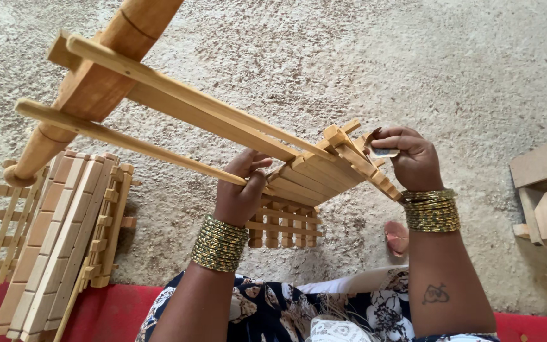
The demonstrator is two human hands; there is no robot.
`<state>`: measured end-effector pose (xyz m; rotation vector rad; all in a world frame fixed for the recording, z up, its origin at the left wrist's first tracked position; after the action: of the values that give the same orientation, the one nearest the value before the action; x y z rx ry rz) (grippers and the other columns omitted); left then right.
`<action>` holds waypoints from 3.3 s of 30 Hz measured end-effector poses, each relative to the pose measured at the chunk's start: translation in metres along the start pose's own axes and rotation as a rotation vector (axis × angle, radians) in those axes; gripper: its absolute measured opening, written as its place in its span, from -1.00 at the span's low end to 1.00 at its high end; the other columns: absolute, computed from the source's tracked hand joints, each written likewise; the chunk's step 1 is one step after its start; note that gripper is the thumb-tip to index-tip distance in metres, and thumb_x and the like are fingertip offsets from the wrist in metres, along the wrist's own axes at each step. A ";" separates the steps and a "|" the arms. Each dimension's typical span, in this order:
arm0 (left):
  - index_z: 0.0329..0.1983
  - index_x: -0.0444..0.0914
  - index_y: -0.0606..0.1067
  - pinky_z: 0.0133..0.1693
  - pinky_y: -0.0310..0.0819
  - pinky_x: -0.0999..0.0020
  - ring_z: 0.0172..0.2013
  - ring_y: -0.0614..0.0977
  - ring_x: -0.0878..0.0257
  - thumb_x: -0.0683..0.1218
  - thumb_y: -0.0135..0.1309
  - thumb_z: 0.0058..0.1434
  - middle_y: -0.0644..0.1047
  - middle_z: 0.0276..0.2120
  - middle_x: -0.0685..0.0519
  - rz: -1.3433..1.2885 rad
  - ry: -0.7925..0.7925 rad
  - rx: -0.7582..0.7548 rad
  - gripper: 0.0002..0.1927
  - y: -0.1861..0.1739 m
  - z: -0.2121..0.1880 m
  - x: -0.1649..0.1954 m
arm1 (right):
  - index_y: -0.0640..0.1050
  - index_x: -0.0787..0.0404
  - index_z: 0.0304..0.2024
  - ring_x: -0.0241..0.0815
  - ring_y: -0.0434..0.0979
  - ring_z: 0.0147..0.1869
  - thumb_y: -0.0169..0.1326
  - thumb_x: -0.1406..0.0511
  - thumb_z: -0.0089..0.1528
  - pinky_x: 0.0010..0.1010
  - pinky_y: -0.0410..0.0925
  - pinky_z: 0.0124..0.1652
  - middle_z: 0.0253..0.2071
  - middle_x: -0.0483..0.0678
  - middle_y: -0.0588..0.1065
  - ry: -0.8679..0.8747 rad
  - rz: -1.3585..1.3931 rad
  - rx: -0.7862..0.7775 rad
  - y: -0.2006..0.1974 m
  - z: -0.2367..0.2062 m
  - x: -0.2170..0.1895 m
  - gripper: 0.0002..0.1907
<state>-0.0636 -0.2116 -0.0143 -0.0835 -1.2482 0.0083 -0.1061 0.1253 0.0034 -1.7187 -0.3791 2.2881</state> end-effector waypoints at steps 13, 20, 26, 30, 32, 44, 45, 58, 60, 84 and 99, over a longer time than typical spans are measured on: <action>0.22 -0.39 0.40 -0.06 0.68 0.29 0.05 0.69 0.10 -0.32 -0.18 0.24 0.61 -0.01 -0.16 -0.006 -0.052 0.004 -0.55 -0.004 0.001 -0.004 | 0.63 0.30 -0.36 -0.18 0.59 0.10 -0.27 0.75 0.07 -0.39 0.51 0.11 -0.04 -0.01 0.55 -0.020 0.122 -0.008 -0.005 0.000 0.026 -0.51; 0.23 -0.39 0.42 -0.01 0.66 0.27 0.04 0.70 0.07 -0.33 -0.19 0.25 0.61 -0.01 -0.18 -0.007 0.024 -0.002 -0.54 -0.005 0.002 0.000 | 0.61 0.30 -0.36 -0.18 0.61 0.03 -0.11 0.75 0.21 -0.39 0.53 0.05 -0.06 -0.01 0.56 -0.072 0.295 0.045 -0.010 -0.003 0.035 -0.62; 0.26 -0.34 0.40 -0.03 0.69 0.29 0.07 0.68 0.09 -0.32 -0.24 0.22 0.60 -0.02 -0.15 0.048 -0.054 -0.007 -0.48 -0.008 0.004 -0.005 | 0.62 0.28 -0.46 -0.17 0.66 -0.14 -0.33 0.71 -0.01 -0.38 0.56 -0.15 -0.13 0.02 0.60 0.200 0.079 -0.018 -0.002 -0.003 0.069 -0.51; 0.31 -0.32 0.37 0.00 0.64 0.29 0.09 0.66 0.07 -0.34 -0.24 0.23 0.58 0.02 -0.16 -0.017 -0.047 0.003 -0.45 -0.011 0.004 -0.005 | 0.63 0.25 -0.43 -0.21 0.63 -0.12 -0.15 0.70 0.04 -0.50 0.53 -0.12 -0.19 0.06 0.60 0.203 -0.020 -0.077 0.001 -0.002 0.067 -0.60; 0.31 -0.32 0.38 -0.01 0.65 0.29 0.10 0.66 0.08 -0.34 -0.25 0.24 0.57 0.02 -0.14 -0.003 -0.046 0.001 -0.46 -0.011 0.004 -0.006 | 0.63 0.19 -0.40 -0.27 0.65 -0.12 -0.13 0.63 0.20 -0.53 0.55 -0.15 -0.19 -0.02 0.63 0.150 -0.134 0.078 -0.014 -0.001 0.055 -0.63; 0.33 -0.32 0.35 0.00 0.65 0.29 0.11 0.65 0.07 -0.35 -0.25 0.25 0.57 0.04 -0.13 -0.046 -0.065 -0.009 -0.45 -0.012 0.001 -0.005 | 0.64 0.12 -0.37 -0.30 0.65 -0.05 -0.11 0.56 0.15 -0.48 0.56 -0.02 -0.17 -0.06 0.62 -0.012 -0.093 0.064 -0.005 0.000 0.027 -0.66; 0.34 -0.32 0.34 0.00 0.65 0.30 0.10 0.65 0.07 -0.35 -0.25 0.25 0.57 0.04 -0.12 -0.047 -0.062 -0.007 -0.44 -0.012 0.001 -0.005 | 0.63 0.10 -0.42 -0.31 0.67 -0.05 -0.18 0.56 0.13 -0.49 0.59 -0.02 -0.18 -0.08 0.64 0.021 -0.096 0.044 -0.006 0.000 0.031 -0.61; 0.29 -0.32 0.40 0.07 0.62 0.29 0.11 0.66 0.08 -0.36 -0.26 0.27 0.59 0.03 -0.13 -0.012 -0.007 -0.052 -0.48 -0.012 0.002 0.001 | 0.73 0.05 -0.21 -0.23 0.60 -0.17 0.12 0.49 0.15 -0.41 0.49 -0.11 -0.14 -0.02 0.62 0.388 -0.663 -0.138 -0.008 -0.006 0.054 -0.71; 0.28 -0.33 0.41 0.06 0.63 0.30 0.11 0.66 0.08 -0.36 -0.25 0.26 0.59 0.01 -0.13 -0.004 -0.004 -0.052 -0.48 -0.012 0.002 0.002 | 0.73 0.04 -0.19 -0.22 0.60 -0.13 0.12 0.48 0.17 -0.36 0.47 -0.05 -0.09 -0.02 0.63 0.487 -0.753 -0.172 -0.014 -0.010 0.062 -0.72; 0.38 -0.29 0.32 0.01 0.65 0.29 0.10 0.66 0.07 -0.35 -0.23 0.26 0.58 0.05 -0.14 -0.015 -0.023 -0.015 -0.43 -0.015 0.002 0.000 | 0.64 0.12 -0.01 -0.28 0.62 -0.21 0.05 0.16 0.34 -0.37 0.48 -0.14 -0.22 -0.06 0.65 0.673 -0.277 -0.201 0.009 -0.017 0.082 -0.72; 0.32 -0.31 0.36 0.01 0.66 0.32 0.10 0.66 0.09 -0.36 -0.26 0.24 0.58 0.03 -0.14 -0.047 -0.042 -0.002 -0.44 -0.018 0.003 -0.001 | 0.67 0.11 0.01 -0.30 0.52 -0.20 0.13 0.27 0.34 -0.47 0.42 -0.17 -0.21 -0.05 0.57 0.169 -0.265 0.052 0.005 0.002 -0.022 -0.78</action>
<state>-0.0672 -0.2297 -0.0130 -0.0559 -1.2920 -0.0318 -0.1019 0.1124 0.0215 -1.7073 -0.4767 1.9368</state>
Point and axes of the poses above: each hand's wrist, its own z-axis towards the middle knuckle, its own y-axis out of the palm, x = y × z, the point moved 8 cm from there along z, towards the middle knuckle
